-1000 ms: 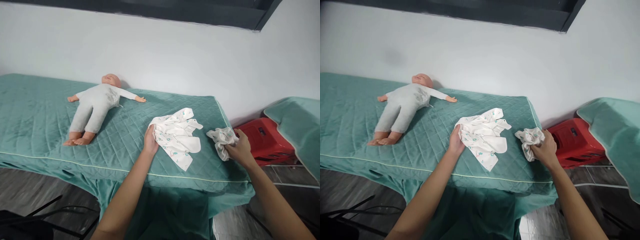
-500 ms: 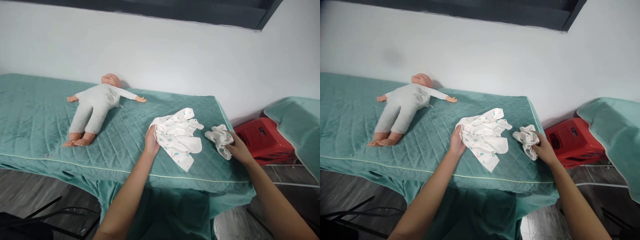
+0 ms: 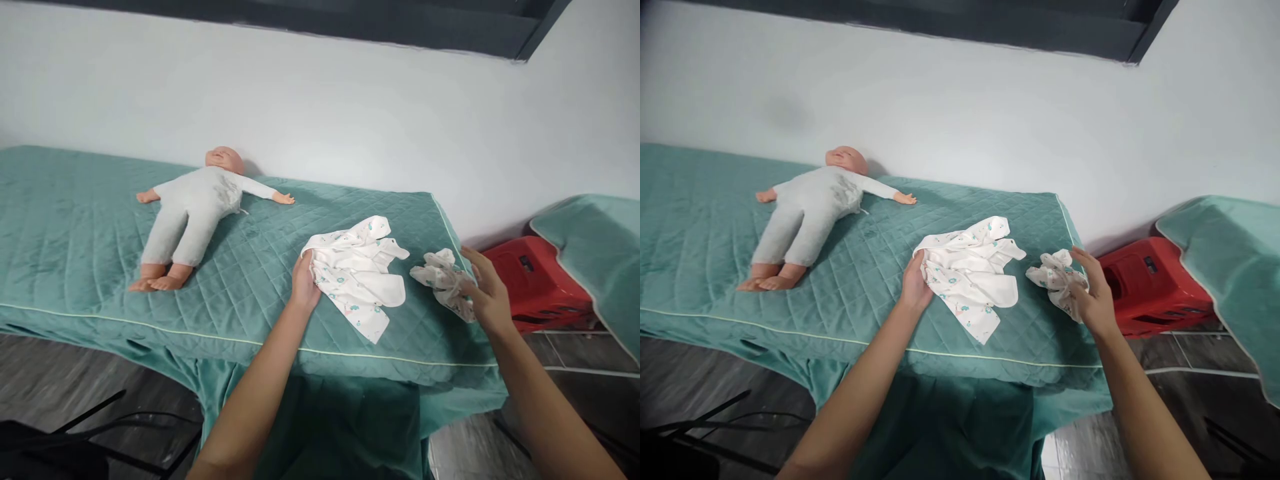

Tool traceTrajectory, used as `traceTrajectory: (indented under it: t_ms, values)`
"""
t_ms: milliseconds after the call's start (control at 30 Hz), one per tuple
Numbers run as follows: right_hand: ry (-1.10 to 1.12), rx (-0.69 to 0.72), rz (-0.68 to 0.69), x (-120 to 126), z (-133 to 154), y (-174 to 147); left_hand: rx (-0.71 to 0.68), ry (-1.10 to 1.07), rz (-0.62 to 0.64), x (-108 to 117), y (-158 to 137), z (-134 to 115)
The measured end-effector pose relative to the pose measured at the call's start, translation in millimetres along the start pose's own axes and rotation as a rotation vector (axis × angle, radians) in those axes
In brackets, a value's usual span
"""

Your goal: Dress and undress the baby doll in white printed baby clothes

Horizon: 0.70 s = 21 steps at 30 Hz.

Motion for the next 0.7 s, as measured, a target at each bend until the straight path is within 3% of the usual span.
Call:
traceTrajectory:
  t_ms: [100, 233, 400, 533, 700]
  values:
    - [-0.100, -0.013, 0.013, -16.2, -0.8, 10.7, -0.004, 0.005, -0.002, -0.6, -1.2, -0.5]
    - [-0.311, -0.151, 0.126, -37.2, -8.8, 19.1, -0.005, 0.011, 0.015, -2.0, -2.5, -0.9]
    - [-0.421, -0.106, 0.123, -25.1, 10.6, 19.2, 0.049, 0.060, 0.027, -2.2, 1.0, -1.1]
    - [-0.244, 0.138, 0.113, -26.5, 69.4, 39.9, 0.051, 0.328, 0.050, -7.3, 13.8, -12.9]
    - [-0.032, 0.428, 0.286, -60.8, 173.5, 97.9, 0.036, 0.557, 0.301, -54.2, 29.8, -51.7]
Point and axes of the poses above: each hand's wrist, its own y-axis towards the middle knuckle, its own x-axis out of the back of the hand, z = x × y, the point moved 5 cm from there along y, towards the middle knuckle, and after that the axes turned 14 degrees about z, right-handed, at the moved point
